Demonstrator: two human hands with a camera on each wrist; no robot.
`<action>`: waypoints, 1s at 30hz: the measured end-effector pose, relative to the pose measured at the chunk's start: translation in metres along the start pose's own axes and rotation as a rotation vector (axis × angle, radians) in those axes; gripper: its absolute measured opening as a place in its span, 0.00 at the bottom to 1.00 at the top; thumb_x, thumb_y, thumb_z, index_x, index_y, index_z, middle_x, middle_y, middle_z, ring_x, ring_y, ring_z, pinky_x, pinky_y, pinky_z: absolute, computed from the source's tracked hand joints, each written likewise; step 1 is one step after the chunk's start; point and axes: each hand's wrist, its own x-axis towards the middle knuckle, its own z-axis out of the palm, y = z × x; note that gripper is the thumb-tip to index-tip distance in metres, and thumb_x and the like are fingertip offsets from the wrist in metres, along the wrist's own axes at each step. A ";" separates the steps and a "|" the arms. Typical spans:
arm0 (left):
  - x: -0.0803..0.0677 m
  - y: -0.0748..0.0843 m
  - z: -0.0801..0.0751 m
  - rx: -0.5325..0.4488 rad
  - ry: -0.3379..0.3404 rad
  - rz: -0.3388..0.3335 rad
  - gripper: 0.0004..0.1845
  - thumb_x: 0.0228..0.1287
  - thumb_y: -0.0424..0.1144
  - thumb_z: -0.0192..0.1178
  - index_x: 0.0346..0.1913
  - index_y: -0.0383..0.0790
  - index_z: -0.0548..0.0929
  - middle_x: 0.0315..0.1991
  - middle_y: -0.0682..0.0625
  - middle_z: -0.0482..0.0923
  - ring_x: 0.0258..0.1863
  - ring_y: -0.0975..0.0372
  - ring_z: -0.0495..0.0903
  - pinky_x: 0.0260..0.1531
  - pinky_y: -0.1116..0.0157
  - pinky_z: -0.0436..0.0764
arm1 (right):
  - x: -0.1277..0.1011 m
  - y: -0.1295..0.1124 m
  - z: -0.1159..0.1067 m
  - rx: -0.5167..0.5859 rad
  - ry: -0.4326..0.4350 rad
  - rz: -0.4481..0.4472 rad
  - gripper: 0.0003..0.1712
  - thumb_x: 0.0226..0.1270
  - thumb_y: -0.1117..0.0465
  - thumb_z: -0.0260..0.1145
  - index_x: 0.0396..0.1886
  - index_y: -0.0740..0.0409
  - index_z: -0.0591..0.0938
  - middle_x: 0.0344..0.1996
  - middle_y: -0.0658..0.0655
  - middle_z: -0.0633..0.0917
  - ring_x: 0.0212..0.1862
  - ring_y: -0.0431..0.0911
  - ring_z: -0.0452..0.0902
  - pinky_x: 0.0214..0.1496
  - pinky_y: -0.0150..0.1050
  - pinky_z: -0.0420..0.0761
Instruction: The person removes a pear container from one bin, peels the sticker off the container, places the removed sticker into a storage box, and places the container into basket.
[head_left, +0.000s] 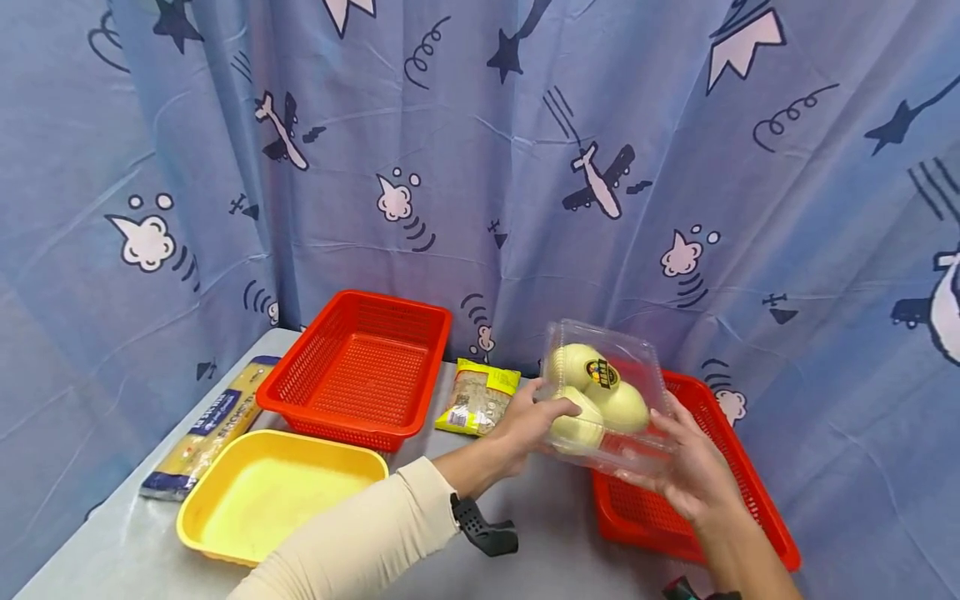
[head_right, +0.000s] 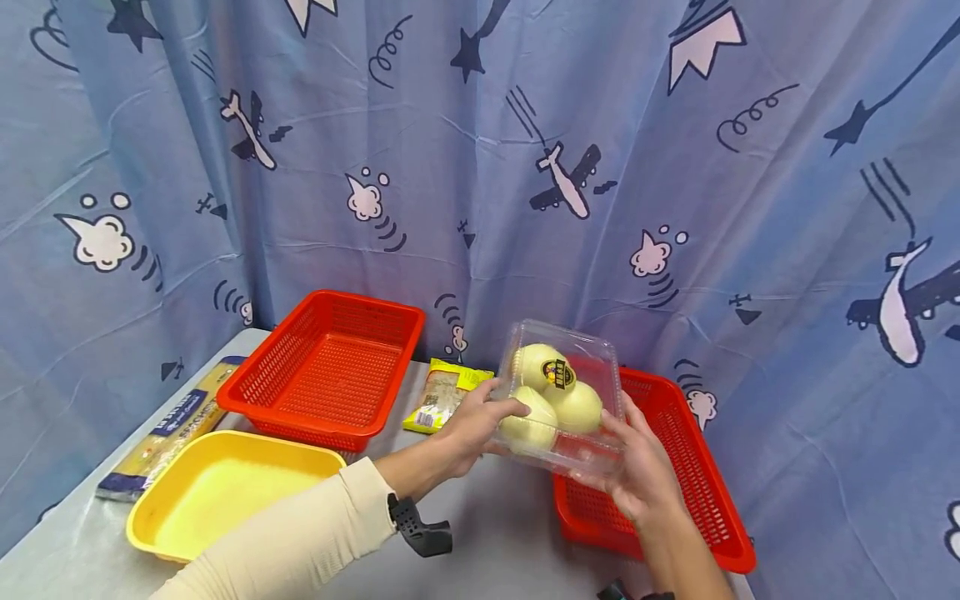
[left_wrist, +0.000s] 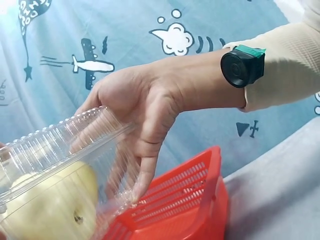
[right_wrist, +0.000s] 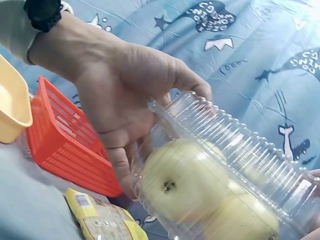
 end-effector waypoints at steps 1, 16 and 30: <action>-0.001 0.001 -0.003 0.010 0.000 0.003 0.41 0.50 0.39 0.67 0.69 0.38 0.63 0.60 0.40 0.65 0.46 0.53 0.75 0.35 0.54 0.82 | -0.001 0.001 0.003 0.000 0.003 -0.006 0.38 0.76 0.49 0.52 0.77 0.29 0.44 0.65 0.58 0.55 0.58 0.65 0.64 0.53 0.65 0.71; -0.027 0.010 -0.035 0.111 0.016 0.037 0.42 0.50 0.39 0.66 0.71 0.36 0.63 0.62 0.39 0.64 0.50 0.50 0.72 0.41 0.54 0.80 | -0.013 0.016 0.039 -0.031 0.037 -0.045 0.36 0.77 0.51 0.51 0.77 0.33 0.48 0.66 0.63 0.55 0.57 0.68 0.68 0.48 0.63 0.76; -0.055 0.003 -0.063 0.112 0.059 0.106 0.42 0.47 0.32 0.64 0.71 0.35 0.63 0.55 0.40 0.68 0.48 0.52 0.72 0.48 0.55 0.72 | -0.020 0.050 0.065 -0.076 0.072 -0.126 0.37 0.76 0.57 0.53 0.77 0.36 0.50 0.64 0.65 0.60 0.49 0.59 0.76 0.44 0.60 0.79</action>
